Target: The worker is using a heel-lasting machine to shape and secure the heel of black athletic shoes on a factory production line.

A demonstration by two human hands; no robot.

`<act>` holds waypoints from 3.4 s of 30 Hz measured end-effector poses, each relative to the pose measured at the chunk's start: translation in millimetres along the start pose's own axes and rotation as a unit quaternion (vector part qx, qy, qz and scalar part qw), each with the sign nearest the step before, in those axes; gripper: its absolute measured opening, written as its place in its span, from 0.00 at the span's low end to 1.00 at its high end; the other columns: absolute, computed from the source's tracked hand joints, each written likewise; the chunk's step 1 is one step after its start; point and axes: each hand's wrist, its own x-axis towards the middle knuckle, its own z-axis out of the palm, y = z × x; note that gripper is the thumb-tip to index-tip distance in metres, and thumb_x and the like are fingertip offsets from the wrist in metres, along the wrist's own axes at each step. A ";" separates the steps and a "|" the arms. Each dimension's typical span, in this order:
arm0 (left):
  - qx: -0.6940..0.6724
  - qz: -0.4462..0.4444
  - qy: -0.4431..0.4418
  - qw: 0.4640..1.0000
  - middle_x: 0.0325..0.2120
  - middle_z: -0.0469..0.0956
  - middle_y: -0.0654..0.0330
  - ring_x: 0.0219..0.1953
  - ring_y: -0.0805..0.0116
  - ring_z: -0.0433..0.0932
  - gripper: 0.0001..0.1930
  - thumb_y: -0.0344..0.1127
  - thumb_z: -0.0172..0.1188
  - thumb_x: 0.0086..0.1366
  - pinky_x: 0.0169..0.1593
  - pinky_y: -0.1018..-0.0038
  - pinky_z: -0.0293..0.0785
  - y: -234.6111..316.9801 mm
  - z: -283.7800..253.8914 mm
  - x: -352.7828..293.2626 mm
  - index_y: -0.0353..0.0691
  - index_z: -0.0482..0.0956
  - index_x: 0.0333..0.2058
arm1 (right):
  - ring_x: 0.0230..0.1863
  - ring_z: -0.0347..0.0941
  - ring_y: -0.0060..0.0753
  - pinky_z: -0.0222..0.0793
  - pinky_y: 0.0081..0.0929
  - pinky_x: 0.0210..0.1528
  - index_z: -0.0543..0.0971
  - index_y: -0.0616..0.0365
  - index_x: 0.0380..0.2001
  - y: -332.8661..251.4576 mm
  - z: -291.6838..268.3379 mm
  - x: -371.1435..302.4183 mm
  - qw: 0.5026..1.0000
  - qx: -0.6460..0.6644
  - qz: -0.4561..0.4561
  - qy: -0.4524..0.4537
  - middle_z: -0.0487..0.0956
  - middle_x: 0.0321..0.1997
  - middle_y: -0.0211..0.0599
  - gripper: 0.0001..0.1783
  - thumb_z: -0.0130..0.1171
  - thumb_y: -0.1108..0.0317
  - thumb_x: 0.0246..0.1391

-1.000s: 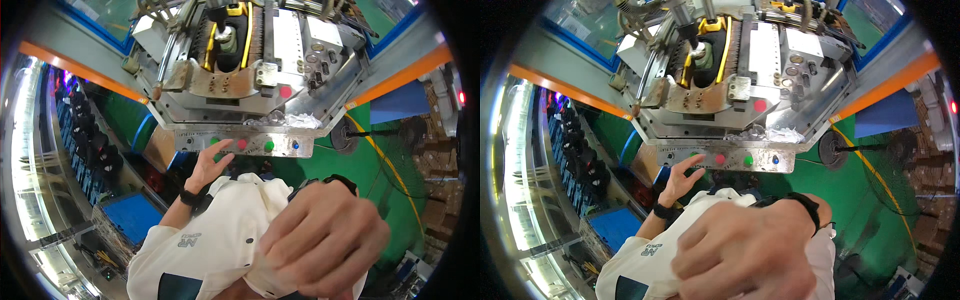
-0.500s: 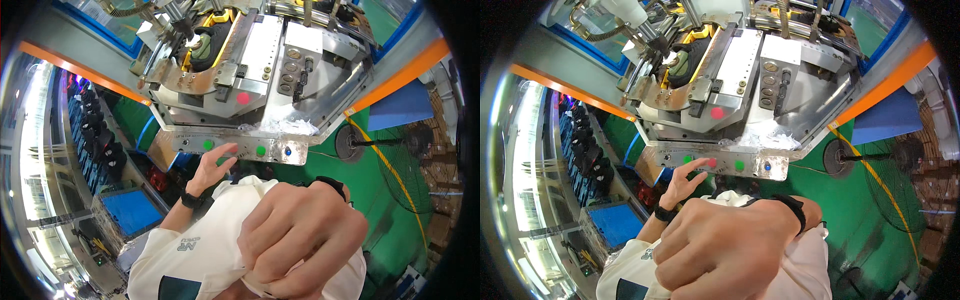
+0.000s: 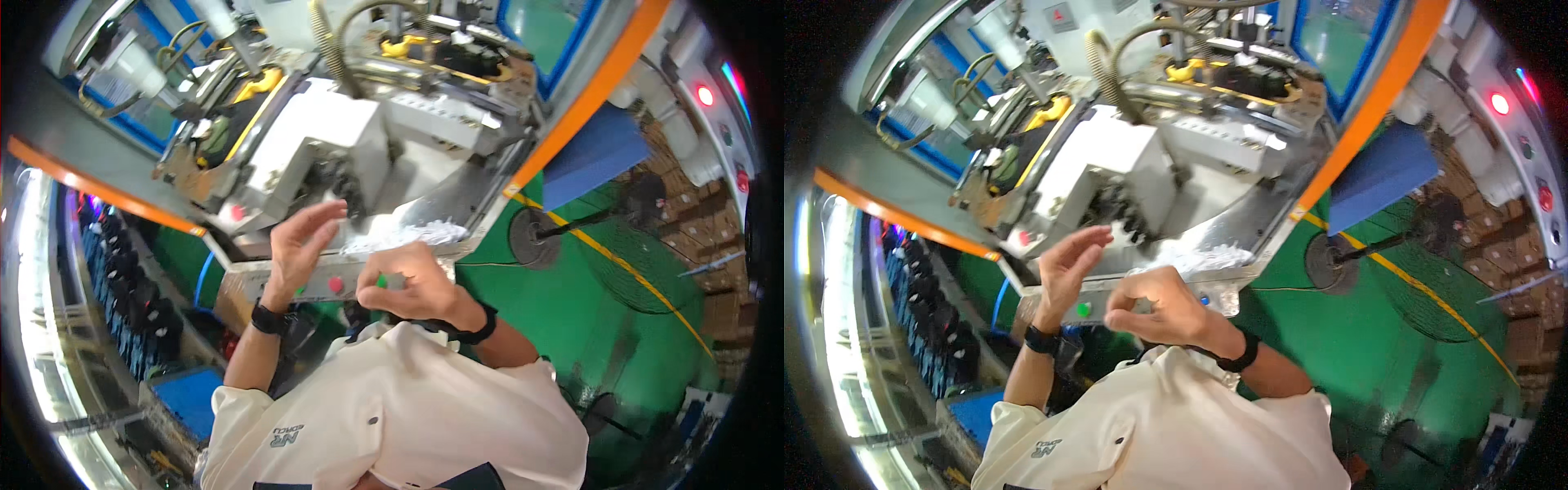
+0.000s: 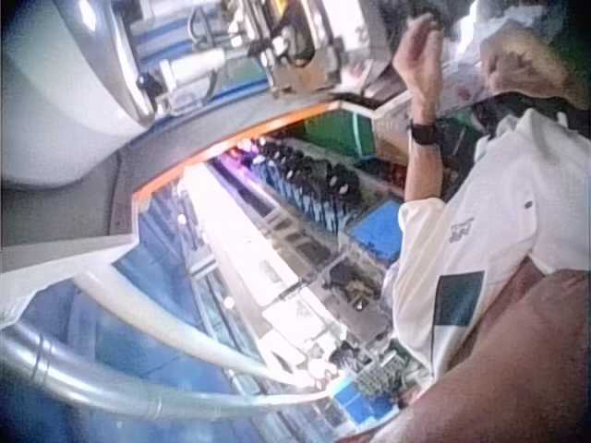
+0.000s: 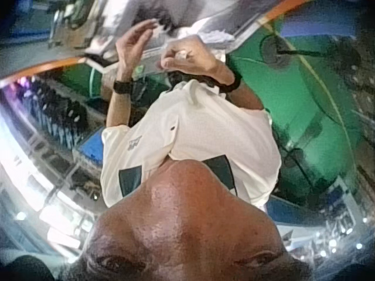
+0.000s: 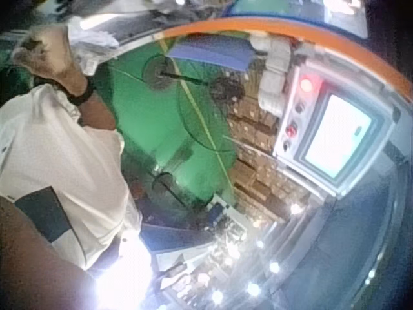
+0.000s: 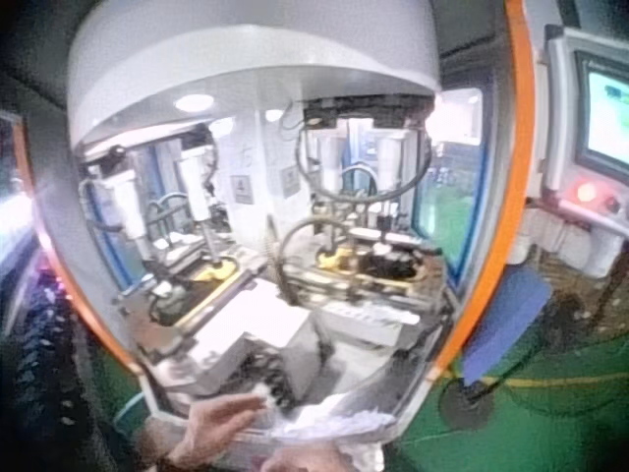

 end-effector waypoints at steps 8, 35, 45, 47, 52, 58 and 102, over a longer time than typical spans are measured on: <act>-0.053 0.016 -0.005 0.998 0.44 0.85 0.55 0.46 0.70 0.83 0.16 0.36 0.63 0.71 0.50 0.74 0.79 -27.2 78.8 125.4 0.28 0.82 0.50 | 0.27 0.80 0.27 0.78 0.24 0.35 0.82 0.66 0.27 82.1 -29.7 -121.2 0.905 0.057 0.291 0.304 0.83 0.26 0.36 0.07 0.59 0.77 0.60; 0.416 -0.142 0.245 0.864 0.34 0.84 0.38 0.39 0.41 0.84 0.30 0.51 0.71 0.50 0.46 0.55 0.78 -175.8 -42.8 188.6 0.30 0.79 0.43 | 0.27 0.79 0.23 0.77 0.21 0.37 0.81 0.68 0.29 126.5 -25.2 -8.5 0.891 0.074 0.278 0.352 0.83 0.26 0.36 0.09 0.59 0.74 0.62; 0.428 -0.056 0.279 0.858 0.19 0.80 0.44 0.25 0.46 0.82 0.22 0.49 0.73 0.43 0.35 0.59 0.77 -136.3 -127.9 234.0 0.32 0.80 0.23 | 0.36 0.76 0.19 0.74 0.21 0.36 0.78 0.69 0.53 186.8 -0.8 186.0 0.871 0.140 0.320 0.344 0.81 0.38 0.34 0.25 0.56 0.54 0.67; 0.424 -0.086 0.255 0.864 0.20 0.81 0.44 0.26 0.45 0.82 0.22 0.49 0.73 0.42 0.36 0.59 0.78 -119.1 -132.4 250.3 0.32 0.80 0.22 | 0.37 0.76 0.19 0.74 0.22 0.35 0.77 0.69 0.55 210.4 0.9 222.7 0.861 0.138 0.368 0.322 0.80 0.37 0.34 0.27 0.55 0.53 0.66; 0.413 -0.060 0.274 0.867 0.22 0.82 0.43 0.28 0.43 0.83 0.21 0.50 0.71 0.42 0.38 0.57 0.79 -115.5 -133.5 262.3 0.33 0.80 0.20 | 0.50 0.79 0.61 0.84 0.47 0.38 0.70 0.79 0.58 237.0 -1.9 296.1 0.840 0.077 0.457 0.282 0.76 0.54 0.62 0.47 0.48 0.35 0.62; 0.408 -0.100 0.257 0.870 0.24 0.83 0.41 0.31 0.42 0.84 0.20 0.49 0.70 0.44 0.41 0.56 0.79 -102.2 -135.3 267.8 0.34 0.81 0.22 | 0.52 0.77 0.72 0.81 0.61 0.40 0.68 0.77 0.63 275.1 -6.7 308.9 0.802 0.067 0.548 0.229 0.73 0.60 0.68 0.52 0.46 0.31 0.60; 0.359 -0.085 0.552 0.748 0.45 0.81 0.42 0.45 0.45 0.83 0.44 0.45 0.77 0.54 0.48 0.61 0.81 80.1 24.3 -307.1 0.28 0.65 0.63 | 0.67 0.69 0.47 0.66 0.43 0.69 0.60 0.61 0.71 86.4 245.6 63.9 0.730 0.528 0.115 -0.418 0.68 0.71 0.43 0.46 0.66 0.46 0.60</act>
